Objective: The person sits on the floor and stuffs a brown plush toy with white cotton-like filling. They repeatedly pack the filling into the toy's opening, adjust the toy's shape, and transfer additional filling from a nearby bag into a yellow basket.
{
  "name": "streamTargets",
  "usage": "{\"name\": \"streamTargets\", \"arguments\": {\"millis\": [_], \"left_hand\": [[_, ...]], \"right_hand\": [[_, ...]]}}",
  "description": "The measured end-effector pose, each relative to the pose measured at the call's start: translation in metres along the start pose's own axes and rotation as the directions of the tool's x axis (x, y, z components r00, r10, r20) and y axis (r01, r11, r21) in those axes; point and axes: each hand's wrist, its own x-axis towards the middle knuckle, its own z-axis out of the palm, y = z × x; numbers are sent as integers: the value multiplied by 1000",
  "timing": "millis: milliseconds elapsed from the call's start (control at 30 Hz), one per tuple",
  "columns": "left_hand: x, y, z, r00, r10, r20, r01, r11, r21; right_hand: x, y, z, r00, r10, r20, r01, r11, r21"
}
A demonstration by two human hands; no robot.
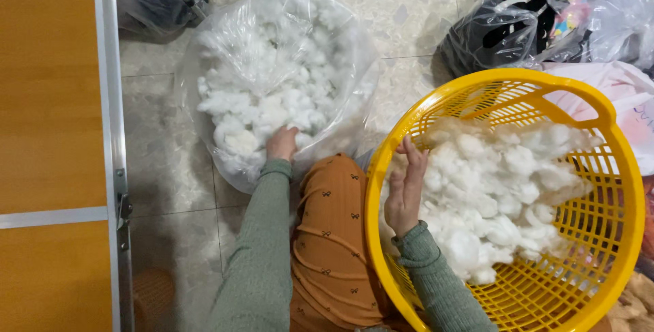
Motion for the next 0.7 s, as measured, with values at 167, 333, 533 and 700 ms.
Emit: {"name": "streamTargets", "arguments": {"millis": [167,333,533,700], "left_hand": [[-31,21,-60,956,-8,-292,-37,988,-147],[-56,43,-116,851,-10,-525,-108,975,-192],[-70,75,-163,656,55,-753,-251,957,-149],[-91,125,-209,420,224,-879,-478,879,-4]], "right_hand": [[-8,10,-4,999,24,-36,-23,999,33],[-14,29,-23,995,-94,-35,83,966,-244],[-12,44,-47,990,-119,-70,73,879,-471],[-16,51,-56,987,-43,-155,-37,877,-480]]}}
